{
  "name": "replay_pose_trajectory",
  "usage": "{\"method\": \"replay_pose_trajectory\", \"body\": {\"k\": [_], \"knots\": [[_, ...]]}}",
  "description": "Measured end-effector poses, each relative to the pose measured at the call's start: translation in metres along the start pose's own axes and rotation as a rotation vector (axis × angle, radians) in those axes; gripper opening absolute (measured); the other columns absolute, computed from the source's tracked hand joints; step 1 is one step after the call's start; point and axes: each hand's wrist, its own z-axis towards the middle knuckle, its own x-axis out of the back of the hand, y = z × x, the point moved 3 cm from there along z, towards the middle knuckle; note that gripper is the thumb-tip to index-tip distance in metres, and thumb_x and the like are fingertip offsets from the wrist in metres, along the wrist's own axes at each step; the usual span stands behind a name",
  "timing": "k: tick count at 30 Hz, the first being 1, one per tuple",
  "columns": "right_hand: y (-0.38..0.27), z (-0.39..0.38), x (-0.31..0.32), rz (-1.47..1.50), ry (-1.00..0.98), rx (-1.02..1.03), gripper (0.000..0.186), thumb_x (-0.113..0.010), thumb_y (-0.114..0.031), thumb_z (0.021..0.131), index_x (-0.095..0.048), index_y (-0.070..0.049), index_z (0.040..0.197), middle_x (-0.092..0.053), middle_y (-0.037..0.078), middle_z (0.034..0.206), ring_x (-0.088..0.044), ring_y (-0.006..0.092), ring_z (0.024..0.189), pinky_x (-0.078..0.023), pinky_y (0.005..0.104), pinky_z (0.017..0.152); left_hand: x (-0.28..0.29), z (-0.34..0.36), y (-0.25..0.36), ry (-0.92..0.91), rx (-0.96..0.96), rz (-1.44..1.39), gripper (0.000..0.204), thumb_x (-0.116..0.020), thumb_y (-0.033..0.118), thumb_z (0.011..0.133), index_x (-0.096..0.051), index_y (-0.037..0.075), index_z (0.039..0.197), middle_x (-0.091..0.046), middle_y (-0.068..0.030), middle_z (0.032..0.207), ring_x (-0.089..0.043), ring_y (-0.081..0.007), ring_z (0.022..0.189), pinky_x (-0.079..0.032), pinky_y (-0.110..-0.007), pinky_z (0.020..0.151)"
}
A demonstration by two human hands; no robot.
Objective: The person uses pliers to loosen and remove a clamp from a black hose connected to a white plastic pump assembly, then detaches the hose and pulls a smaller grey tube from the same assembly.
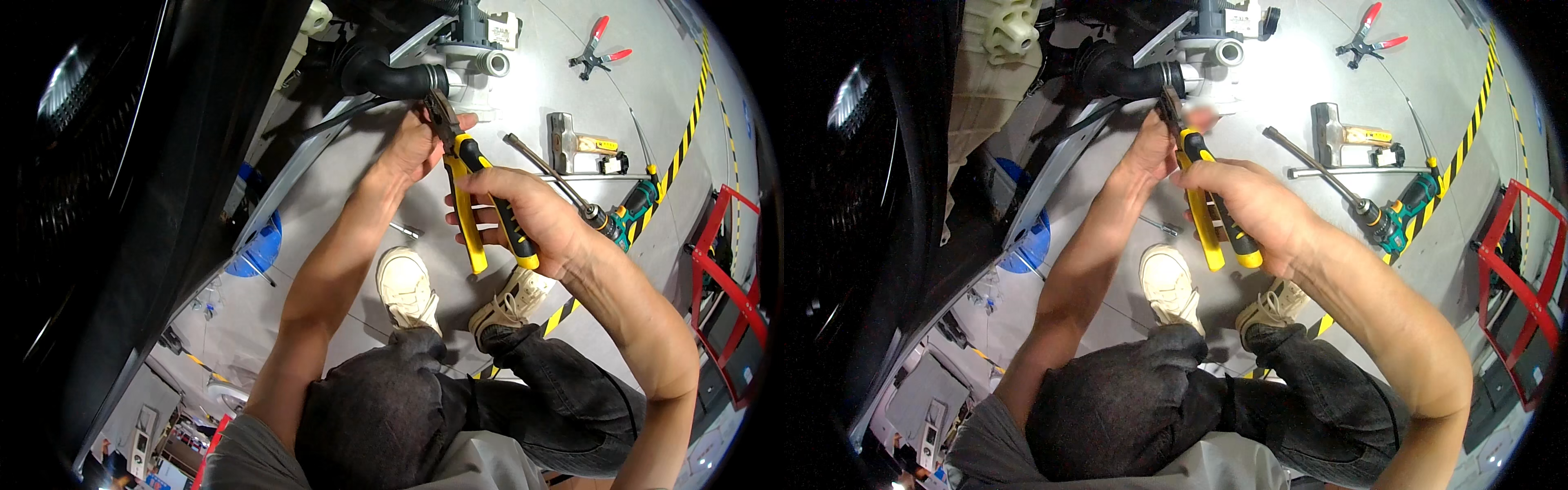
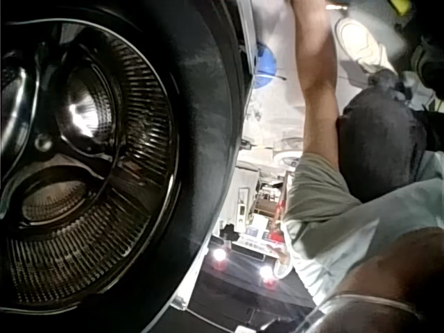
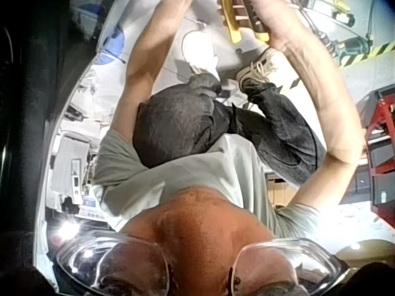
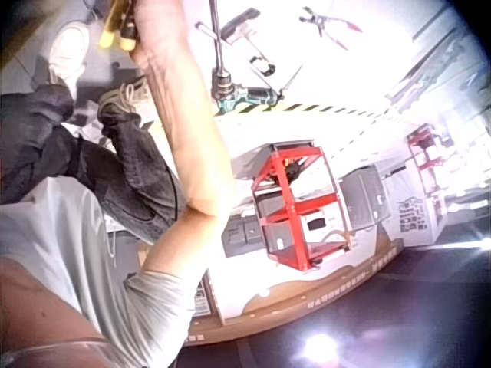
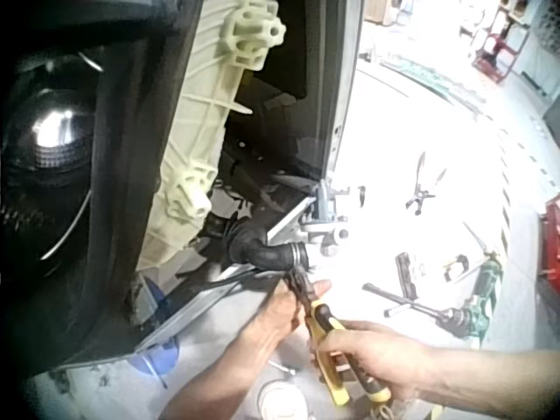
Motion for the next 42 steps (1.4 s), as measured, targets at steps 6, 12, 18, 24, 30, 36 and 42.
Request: {"method": "replay_pose_trajectory", "body": {"k": [6, 12, 18, 24, 30, 36, 42], "knots": [[-0.001, 0.004, 0.002, -0.111, 0.087, -0.011, 0.034, -0.062, -0.031, 0.090, -0.063, 0.000, 0.103, -0.063, 0.007, 0.087, -0.060, 0.0161, 0.077, -0.047, 0.0318, 0.067, -0.008, 0.003, 0.002, -0.010, 0.030, -0.036, 0.029, -0.081, 0.012, 0.083, -0.052, 0.015, 0.086, -0.056, 0.0042, 0.073, -0.056, -0.0045, 0.062, -0.051, -0.022, 0.059], [0.000, 0.007, 0.000, -0.059, 0.131, 0.013, 0.034, -0.061, -0.026, 0.090, -0.060, 0.004, 0.104, -0.063, 0.011, 0.088, -0.062, 0.0178, 0.075, -0.053, 0.0333, 0.067, 0.003, 0.012, -0.005, -0.033, 0.036, -0.041, 0.027, -0.078, 0.002, 0.082, -0.058, 0.001, 0.099, -0.061, -0.0045, 0.088, -0.064, -0.0130, 0.085, -0.055, -0.027, 0.078], [0.004, 0.014, 0.003, -0.094, 0.110, 0.015, 0.033, -0.060, -0.021, 0.091, -0.055, 0.005, 0.109, -0.064, 0.014, 0.093, -0.065, 0.0220, 0.079, -0.058, 0.0360, 0.073, 0.006, 0.012, 0.000, -0.089, 0.036, 0.041, 0.022, -0.080, 0.001, 0.081, -0.062, 0.003, 0.094, -0.062, -0.0006, 0.084, -0.063, -0.0100, 0.082, -0.053, -0.025, 0.074], [0.010, 0.019, 0.009, -0.123, 0.100, 0.020, 0.025, -0.059, -0.018, 0.089, -0.053, 0.003, 0.102, -0.062, 0.011, 0.084, -0.061, 0.0194, 0.068, -0.052, 0.0330, 0.062, -0.007, 0.009, 0.008, -0.031, -0.013, 0.108, 0.024, -0.078, 0.004, 0.084, -0.056, 0.013, 0.084, -0.050, 0.0072, 0.066, -0.046, -0.0018, 0.053, -0.040, -0.019, 0.048], [0.006, 0.014, 0.015, -0.135, 0.105, 0.053, 0.028, -0.060, -0.022, 0.086, -0.055, 0.004, 0.095, -0.059, 0.010, 0.076, -0.057, 0.0181, 0.058, -0.048, 0.0317, 0.055, -0.007, 0.008, 0.005, -0.049, -0.078, 0.069, 0.018, -0.076, 0.002, 0.086, -0.059, 0.010, 0.089, -0.053, 0.0053, 0.067, -0.049, -0.0035, 0.055, -0.043, -0.020, 0.054], [-0.016, -0.001, 0.021, -0.275, 0.107, -0.021, 0.028, -0.060, -0.023, 0.085, -0.056, 0.004, 0.092, -0.059, 0.009, 0.075, -0.057, 0.0177, 0.058, -0.048, 0.0319, 0.055, -0.012, 0.004, 0.003, -0.033, -0.085, 0.042, 0.013, -0.071, -0.001, 0.088, -0.061, 0.005, 0.094, -0.062, -0.0016, 0.086, -0.059, -0.0074, 0.077, -0.050, -0.023, 0.067], [0.005, 0.012, 0.024, -0.222, 0.113, 0.057, 0.029, -0.061, -0.021, 0.085, -0.055, 0.004, 0.098, -0.059, 0.009, 0.075, -0.056, 0.0171, 0.057, -0.046, 0.0308, 0.052, -0.004, 0.012, -0.001, -0.090, -0.162, 0.139, 0.018, -0.071, -0.002, 0.088, -0.064, -0.001, 0.105, -0.066, -0.0048, 0.094, -0.063, -0.0111, 0.086, -0.054, -0.026, 0.074]]}}
